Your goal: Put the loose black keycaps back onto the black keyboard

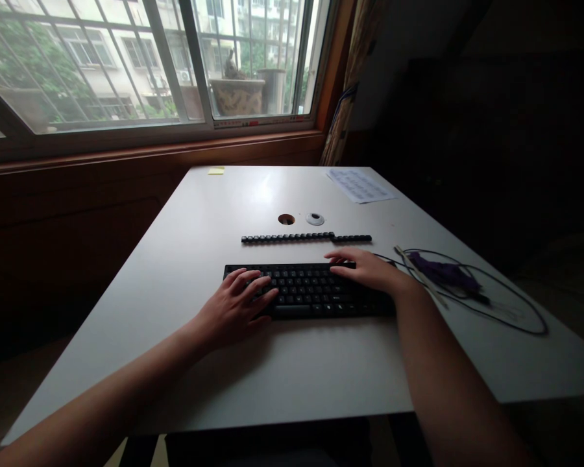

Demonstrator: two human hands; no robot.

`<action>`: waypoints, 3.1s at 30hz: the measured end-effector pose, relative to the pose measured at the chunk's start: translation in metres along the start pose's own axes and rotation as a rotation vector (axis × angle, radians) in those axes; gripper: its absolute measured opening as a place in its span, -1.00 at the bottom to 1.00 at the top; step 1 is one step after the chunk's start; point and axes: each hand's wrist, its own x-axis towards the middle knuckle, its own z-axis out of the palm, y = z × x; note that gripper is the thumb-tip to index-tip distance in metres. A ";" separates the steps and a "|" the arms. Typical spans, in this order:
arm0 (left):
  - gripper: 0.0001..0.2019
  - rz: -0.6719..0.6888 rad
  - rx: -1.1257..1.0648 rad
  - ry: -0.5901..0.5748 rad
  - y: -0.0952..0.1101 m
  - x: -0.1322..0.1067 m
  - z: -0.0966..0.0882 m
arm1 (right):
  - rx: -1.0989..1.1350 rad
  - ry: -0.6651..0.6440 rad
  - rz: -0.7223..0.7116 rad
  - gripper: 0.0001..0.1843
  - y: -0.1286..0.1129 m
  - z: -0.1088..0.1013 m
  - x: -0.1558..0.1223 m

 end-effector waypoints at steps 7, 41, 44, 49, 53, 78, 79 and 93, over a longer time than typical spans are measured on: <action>-0.51 -0.010 -0.034 0.018 -0.002 -0.002 0.000 | 0.035 -0.003 0.027 -0.57 0.002 -0.001 -0.001; -0.64 -0.268 -0.225 0.079 -0.042 -0.024 -0.011 | 0.021 0.151 -0.040 -0.71 -0.025 -0.009 -0.009; -0.64 -0.272 -0.228 0.082 -0.042 -0.024 -0.010 | -0.007 0.174 -0.049 -0.70 -0.029 -0.010 -0.009; -0.67 -0.271 -0.232 0.075 -0.043 -0.025 -0.009 | -0.052 0.151 -0.044 -0.71 -0.031 -0.010 -0.010; -0.69 -0.269 -0.223 0.079 -0.043 -0.024 -0.009 | -0.070 0.162 -0.046 -0.70 -0.032 -0.010 -0.010; -0.74 -0.284 -0.282 0.109 -0.047 -0.026 -0.008 | -0.136 0.155 -0.069 -0.73 -0.032 -0.008 -0.008; -0.74 -0.283 -0.284 0.106 -0.047 -0.026 -0.008 | -0.129 0.163 -0.070 -0.73 -0.032 -0.008 -0.008; -0.76 -0.275 -0.335 0.134 -0.047 -0.025 -0.009 | -0.152 0.161 -0.076 -0.74 -0.025 -0.007 -0.006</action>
